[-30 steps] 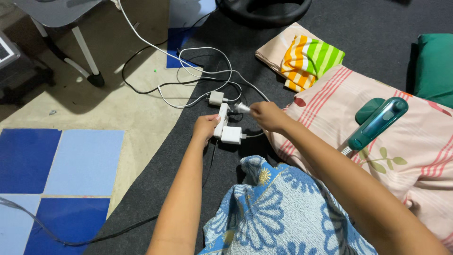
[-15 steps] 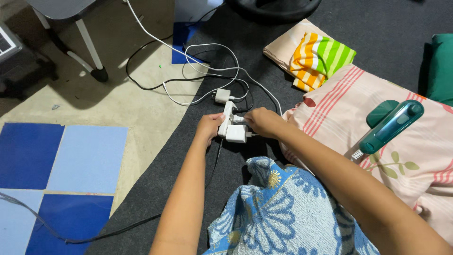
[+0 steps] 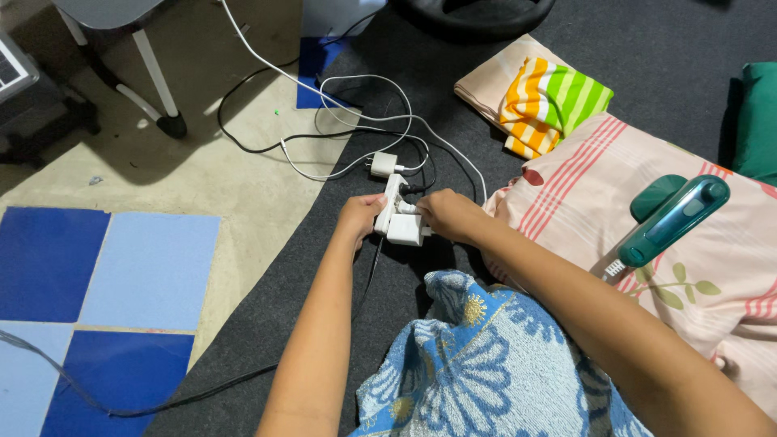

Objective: The person irons a pillowcase on the floor using a handheld steam iron. They smooth the fabric with their hands, move the iron across the surface, and briefly adjust the power strip and a nearby cloth during the process.

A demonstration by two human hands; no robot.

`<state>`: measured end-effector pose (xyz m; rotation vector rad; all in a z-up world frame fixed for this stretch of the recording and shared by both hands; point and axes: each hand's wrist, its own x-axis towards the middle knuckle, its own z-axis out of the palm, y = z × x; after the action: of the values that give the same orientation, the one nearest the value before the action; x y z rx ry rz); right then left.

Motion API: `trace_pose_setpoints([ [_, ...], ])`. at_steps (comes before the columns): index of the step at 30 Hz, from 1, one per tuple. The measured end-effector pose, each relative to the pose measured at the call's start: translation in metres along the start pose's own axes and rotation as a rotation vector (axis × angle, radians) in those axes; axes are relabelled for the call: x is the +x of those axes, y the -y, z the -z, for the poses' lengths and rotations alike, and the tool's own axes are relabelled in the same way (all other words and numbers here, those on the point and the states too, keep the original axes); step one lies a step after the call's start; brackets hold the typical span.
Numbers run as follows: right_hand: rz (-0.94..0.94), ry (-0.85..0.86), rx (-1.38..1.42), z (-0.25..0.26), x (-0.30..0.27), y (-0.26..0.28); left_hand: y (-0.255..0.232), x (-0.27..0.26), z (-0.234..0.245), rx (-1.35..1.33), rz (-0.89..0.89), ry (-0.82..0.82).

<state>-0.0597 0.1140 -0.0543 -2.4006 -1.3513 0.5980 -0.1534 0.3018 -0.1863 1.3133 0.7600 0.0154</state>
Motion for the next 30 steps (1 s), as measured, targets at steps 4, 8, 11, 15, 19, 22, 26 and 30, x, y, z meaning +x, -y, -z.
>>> trace_pose_setpoints([
  [4, -0.095, 0.065, 0.023, -0.005, 0.009, -0.005, -0.001, -0.004, 0.001, -0.025, -0.071, 0.028],
  [8, -0.032, -0.003, 0.020, -0.010, 0.020, -0.012, -0.003, -0.006, -0.001, 0.014, -0.040, -0.006],
  [11, -0.050, -0.035, 0.031, -0.013, 0.028, -0.016, -0.004, -0.004, 0.001, 0.015, -0.019, -0.006],
  [15, -0.113, -0.001, 0.007, -0.016, 0.027, -0.013, 0.000, -0.005, 0.002, -0.016, -0.073, 0.034],
  [19, -0.125, -0.120, 0.018, -0.005, 0.014, -0.008, -0.009, -0.007, -0.005, -0.009, -0.111, -0.034],
  [22, -0.090, -0.191, 0.093, 0.010, -0.011, -0.013, -0.013, -0.017, -0.008, 0.093, -0.144, -0.083],
  [26, -0.224, -0.427, 0.379, 0.043, -0.081, -0.034, -0.028, -0.033, -0.015, 0.337, -0.158, -0.211],
  [30, -0.348, -0.617, 0.527, 0.058, -0.199, -0.056, -0.045, -0.055, -0.023, 0.452, -0.250, -0.228],
])
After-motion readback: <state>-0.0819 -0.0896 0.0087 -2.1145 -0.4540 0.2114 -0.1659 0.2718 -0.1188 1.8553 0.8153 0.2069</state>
